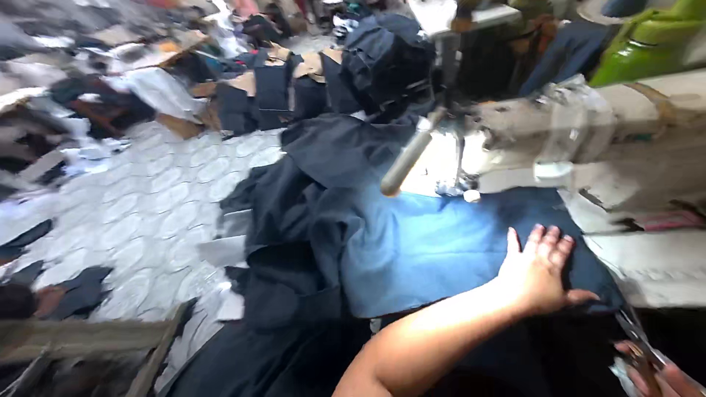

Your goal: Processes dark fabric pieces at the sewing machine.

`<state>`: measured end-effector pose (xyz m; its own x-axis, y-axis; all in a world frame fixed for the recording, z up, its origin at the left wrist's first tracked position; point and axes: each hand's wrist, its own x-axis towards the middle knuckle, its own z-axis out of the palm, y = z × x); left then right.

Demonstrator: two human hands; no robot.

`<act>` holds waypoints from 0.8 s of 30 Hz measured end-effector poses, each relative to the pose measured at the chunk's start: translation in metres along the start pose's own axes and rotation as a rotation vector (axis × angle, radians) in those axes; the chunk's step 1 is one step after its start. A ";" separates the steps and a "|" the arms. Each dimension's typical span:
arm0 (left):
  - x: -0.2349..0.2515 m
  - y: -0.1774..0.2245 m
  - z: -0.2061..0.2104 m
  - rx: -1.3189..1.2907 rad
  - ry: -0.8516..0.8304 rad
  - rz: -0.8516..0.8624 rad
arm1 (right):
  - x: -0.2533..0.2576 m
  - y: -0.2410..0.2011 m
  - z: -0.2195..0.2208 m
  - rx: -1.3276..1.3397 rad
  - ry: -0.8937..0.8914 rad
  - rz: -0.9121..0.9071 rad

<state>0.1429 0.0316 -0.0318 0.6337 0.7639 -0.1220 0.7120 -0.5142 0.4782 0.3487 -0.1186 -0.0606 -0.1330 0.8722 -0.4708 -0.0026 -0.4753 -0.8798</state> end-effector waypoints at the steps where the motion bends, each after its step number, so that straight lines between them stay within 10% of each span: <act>1: -0.001 0.001 -0.002 0.003 -0.005 -0.007 | -0.003 0.005 -0.002 0.000 0.024 0.019; 24: 0.002 0.008 0.012 0.186 -0.114 -0.023 | -0.006 -0.020 0.011 -0.090 0.112 0.099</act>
<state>0.1540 0.0243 -0.0388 0.6392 0.7327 -0.2337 0.7635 -0.5683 0.3067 0.3382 -0.1155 -0.0396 -0.0173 0.8312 -0.5557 0.0948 -0.5519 -0.8285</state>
